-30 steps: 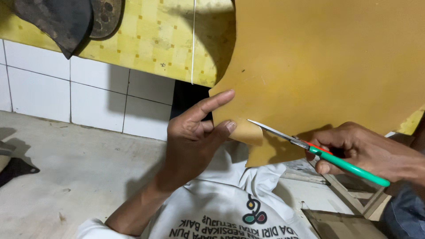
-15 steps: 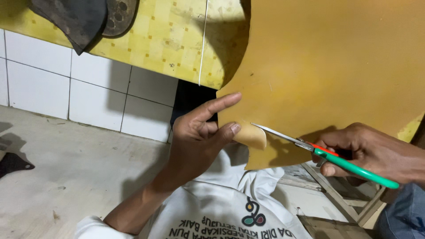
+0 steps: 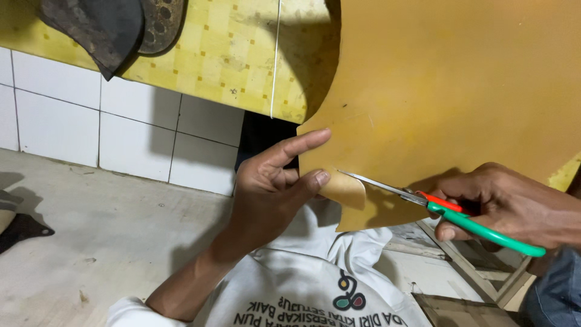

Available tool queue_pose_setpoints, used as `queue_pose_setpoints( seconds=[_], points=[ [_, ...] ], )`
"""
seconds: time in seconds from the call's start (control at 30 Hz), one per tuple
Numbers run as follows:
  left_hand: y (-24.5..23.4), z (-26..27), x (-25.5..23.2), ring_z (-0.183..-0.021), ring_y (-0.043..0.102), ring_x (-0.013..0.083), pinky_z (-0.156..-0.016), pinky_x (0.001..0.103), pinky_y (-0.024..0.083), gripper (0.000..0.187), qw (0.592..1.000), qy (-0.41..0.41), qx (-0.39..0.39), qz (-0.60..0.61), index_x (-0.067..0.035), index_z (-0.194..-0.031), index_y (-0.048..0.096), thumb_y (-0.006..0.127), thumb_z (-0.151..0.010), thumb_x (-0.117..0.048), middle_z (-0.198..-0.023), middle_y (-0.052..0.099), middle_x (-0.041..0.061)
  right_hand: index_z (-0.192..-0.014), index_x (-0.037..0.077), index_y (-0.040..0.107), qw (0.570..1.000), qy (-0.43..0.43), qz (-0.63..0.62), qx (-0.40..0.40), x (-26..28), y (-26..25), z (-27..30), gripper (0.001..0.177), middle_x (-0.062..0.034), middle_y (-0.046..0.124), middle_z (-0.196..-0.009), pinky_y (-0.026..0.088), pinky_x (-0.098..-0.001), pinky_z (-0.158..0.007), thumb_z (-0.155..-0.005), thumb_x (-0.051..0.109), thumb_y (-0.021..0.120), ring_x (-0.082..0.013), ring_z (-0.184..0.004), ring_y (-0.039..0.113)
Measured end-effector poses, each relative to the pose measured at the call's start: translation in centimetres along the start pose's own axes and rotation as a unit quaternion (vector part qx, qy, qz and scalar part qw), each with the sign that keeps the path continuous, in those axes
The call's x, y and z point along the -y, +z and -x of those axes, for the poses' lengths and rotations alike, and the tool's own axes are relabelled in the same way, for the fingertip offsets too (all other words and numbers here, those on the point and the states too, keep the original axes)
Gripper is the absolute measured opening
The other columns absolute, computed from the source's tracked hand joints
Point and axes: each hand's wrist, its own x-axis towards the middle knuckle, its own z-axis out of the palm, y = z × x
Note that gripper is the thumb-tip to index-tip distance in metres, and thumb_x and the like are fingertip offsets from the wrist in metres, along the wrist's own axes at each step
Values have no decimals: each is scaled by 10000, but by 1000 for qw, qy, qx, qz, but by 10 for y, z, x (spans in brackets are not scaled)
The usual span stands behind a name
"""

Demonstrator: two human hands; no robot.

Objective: The person traces a pattern onto a large sheet of yellow material using a small template and a pointed tool. They then use scissors to cut out the traced shape from the sheet. Finally, they use a small pink block to rub the edges of the cut piece.

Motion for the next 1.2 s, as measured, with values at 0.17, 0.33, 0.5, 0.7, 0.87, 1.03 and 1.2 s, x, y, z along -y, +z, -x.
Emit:
queue_pose_setpoints(
  seconds=[0.17,0.33,0.5,0.7,0.87,1.03,1.2],
  points=[
    [0,-2,-4,-755,740,106,-695,195,618,540,1000,-7,5,15,17,-1416,587,713,-905,-105,-1136,785,137,-730,106,864,1000,-4,-22,3,2,-2,2,313,-31,642,-526,449,-317,-445,-724,394,988,-164,-442,580],
    [0,-1,-7,-774,774,178,-703,238,640,537,1000,-10,13,25,12,-1411,590,709,-905,-120,-1008,800,182,-921,183,956,1000,-6,-11,5,7,0,3,309,-14,670,-556,459,-318,-454,-711,410,963,-149,-480,556],
    [-1,-1,-6,-725,728,104,-648,189,593,537,999,-18,4,34,24,-1399,600,717,-888,-92,-1281,740,121,-847,141,902,999,-37,-26,-16,14,4,6,224,-20,620,-596,371,-323,-497,-810,361,905,-160,-522,460],
    [0,-1,-5,-821,769,180,-727,244,649,528,998,-7,10,54,48,-1381,585,707,-885,-85,-1426,651,148,-918,182,929,1000,23,-2,-9,27,4,8,327,-25,587,-577,385,-322,-493,-739,456,922,-166,-505,467],
    [1,-1,-3,-813,757,162,-714,236,650,514,997,-16,6,69,43,-1361,604,721,-872,-61,-1438,643,146,-995,230,942,1000,15,11,-17,20,6,8,386,15,710,-683,420,-319,-523,-684,458,957,-153,-543,525],
    [-1,0,0,-862,760,180,-745,245,654,510,997,-15,16,74,40,-1368,594,713,-880,-48,-1458,626,158,-965,238,992,999,-6,8,-40,16,12,12,373,-16,657,-603,406,-344,-519,-642,422,1017,-170,-523,473],
    [-1,0,4,-954,748,212,-836,285,654,538,993,-30,13,117,60,-1368,594,732,-854,-17,-1424,624,190,-789,155,927,996,3,-66,-58,13,41,20,188,-14,453,-526,311,-334,-484,-760,327,996,-144,-505,387]
  ],
)
